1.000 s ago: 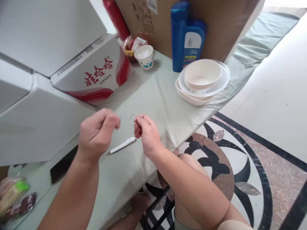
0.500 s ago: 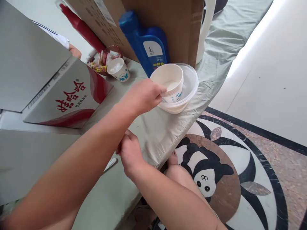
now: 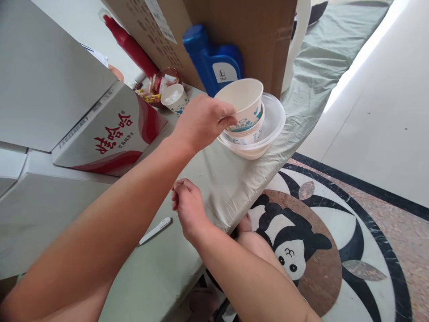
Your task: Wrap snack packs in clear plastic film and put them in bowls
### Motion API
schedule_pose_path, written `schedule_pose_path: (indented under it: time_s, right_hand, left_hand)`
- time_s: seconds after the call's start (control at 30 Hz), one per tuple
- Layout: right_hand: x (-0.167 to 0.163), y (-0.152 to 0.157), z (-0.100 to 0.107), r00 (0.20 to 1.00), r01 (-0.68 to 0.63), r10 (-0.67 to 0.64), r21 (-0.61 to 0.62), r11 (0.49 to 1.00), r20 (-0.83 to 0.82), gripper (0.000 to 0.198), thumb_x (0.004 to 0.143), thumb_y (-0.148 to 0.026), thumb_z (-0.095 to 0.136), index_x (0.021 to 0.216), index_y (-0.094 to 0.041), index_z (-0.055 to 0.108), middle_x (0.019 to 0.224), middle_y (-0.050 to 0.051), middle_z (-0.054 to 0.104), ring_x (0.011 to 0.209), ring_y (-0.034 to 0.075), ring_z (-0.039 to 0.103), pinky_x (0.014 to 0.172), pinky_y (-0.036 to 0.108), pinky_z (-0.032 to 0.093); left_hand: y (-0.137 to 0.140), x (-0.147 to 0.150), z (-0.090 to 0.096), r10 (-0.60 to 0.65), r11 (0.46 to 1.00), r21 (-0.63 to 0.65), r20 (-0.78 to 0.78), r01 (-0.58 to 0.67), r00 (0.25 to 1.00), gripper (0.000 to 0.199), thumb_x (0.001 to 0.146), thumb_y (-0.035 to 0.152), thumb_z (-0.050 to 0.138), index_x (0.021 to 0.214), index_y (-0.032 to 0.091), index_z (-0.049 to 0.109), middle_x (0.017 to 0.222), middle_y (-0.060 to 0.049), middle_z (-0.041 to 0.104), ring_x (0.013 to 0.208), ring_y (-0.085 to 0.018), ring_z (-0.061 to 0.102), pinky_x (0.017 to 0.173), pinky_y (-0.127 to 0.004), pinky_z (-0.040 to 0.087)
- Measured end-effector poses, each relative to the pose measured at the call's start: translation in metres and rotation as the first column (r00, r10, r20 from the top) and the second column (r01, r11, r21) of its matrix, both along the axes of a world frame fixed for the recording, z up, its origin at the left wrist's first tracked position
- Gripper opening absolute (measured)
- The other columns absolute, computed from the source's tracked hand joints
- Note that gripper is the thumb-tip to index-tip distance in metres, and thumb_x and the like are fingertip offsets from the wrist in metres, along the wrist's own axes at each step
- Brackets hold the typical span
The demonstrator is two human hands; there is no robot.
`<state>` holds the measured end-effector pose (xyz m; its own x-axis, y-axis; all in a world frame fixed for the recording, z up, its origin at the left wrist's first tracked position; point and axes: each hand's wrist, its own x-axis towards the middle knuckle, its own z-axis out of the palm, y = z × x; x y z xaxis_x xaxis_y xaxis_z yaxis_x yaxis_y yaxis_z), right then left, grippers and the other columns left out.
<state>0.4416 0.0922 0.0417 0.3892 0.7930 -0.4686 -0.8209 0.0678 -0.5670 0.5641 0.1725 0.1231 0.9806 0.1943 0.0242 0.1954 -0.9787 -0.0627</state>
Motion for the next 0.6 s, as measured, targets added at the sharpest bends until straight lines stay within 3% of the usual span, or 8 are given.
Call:
schedule_pose_path:
  time_s: [0.13,0.23,0.33,0.47,0.53,0.6]
  right_hand:
    - [0.000,0.001,-0.004,1.000,-0.006,0.006,0.003,1.000,-0.003,0.015,0.070,-0.036,0.054,0.063,-0.025,0.047,0.059,-0.005,0.044,0.051,0.012,0.039,0.051,0.029,0.032]
    - [-0.004,0.000,-0.008,1.000,0.019,-0.019,0.003,1.000,0.007,0.017,0.067,-0.039,0.059,0.063,-0.024,0.052,0.058,-0.004,0.045,0.050,0.011,0.038,0.048,0.028,0.029]
    - [-0.012,0.000,-0.010,1.000,0.021,-0.021,-0.010,1.000,0.011,0.016,0.066,-0.036,0.062,0.066,-0.023,0.053,0.057,-0.006,0.045,0.051,0.010,0.038,0.047,0.025,0.027]
    - [-0.027,0.000,-0.011,0.997,-0.038,0.039,-0.025,0.999,0.061,0.014,0.067,-0.031,0.064,0.070,-0.021,0.054,0.060,-0.006,0.048,0.051,0.007,0.040,0.048,0.023,0.028]
    - [-0.037,0.000,-0.012,0.993,-0.061,0.064,-0.036,0.998,0.103,0.014,0.067,-0.031,0.064,0.071,-0.021,0.054,0.060,-0.007,0.048,0.049,0.007,0.040,0.048,0.022,0.029]
    - [-0.046,0.002,-0.013,0.987,-0.069,0.076,-0.056,0.996,0.139,0.014,0.067,-0.030,0.064,0.070,-0.021,0.053,0.059,-0.007,0.048,0.049,0.006,0.040,0.048,0.022,0.029]
  left_hand:
    - [0.012,-0.023,0.018,-0.032,0.998,0.060,0.191,0.021,0.981,0.022,0.097,0.030,0.059,0.082,0.021,0.071,0.082,-0.006,0.071,0.083,-0.023,0.066,0.074,-0.036,0.043]
    - [0.033,-0.089,0.019,-0.006,0.993,0.111,0.425,-0.046,0.905,0.024,0.098,0.035,0.059,0.082,0.021,0.070,0.077,-0.003,0.069,0.078,-0.021,0.066,0.073,-0.035,0.046]
    - [0.050,-0.200,-0.003,0.124,0.979,0.065,0.556,-0.191,0.822,0.018,0.097,0.034,0.062,0.084,0.023,0.070,0.075,-0.001,0.072,0.071,-0.019,0.066,0.070,-0.036,0.050]
    - [0.047,-0.338,-0.052,0.359,0.913,-0.004,0.482,-0.408,0.799,0.022,0.097,0.036,0.060,0.079,0.027,0.068,0.069,0.000,0.073,0.063,-0.018,0.065,0.063,-0.036,0.052]
    - [0.044,-0.373,-0.075,0.443,0.879,-0.042,0.438,-0.474,0.782,0.023,0.098,0.032,0.057,0.079,0.028,0.068,0.070,0.000,0.074,0.063,-0.018,0.066,0.069,-0.038,0.055]
    - [0.046,-0.383,-0.088,0.500,0.857,-0.092,0.382,-0.506,0.777,0.020,0.097,0.030,0.058,0.081,0.027,0.070,0.075,0.000,0.076,0.067,-0.018,0.069,0.079,-0.041,0.058]
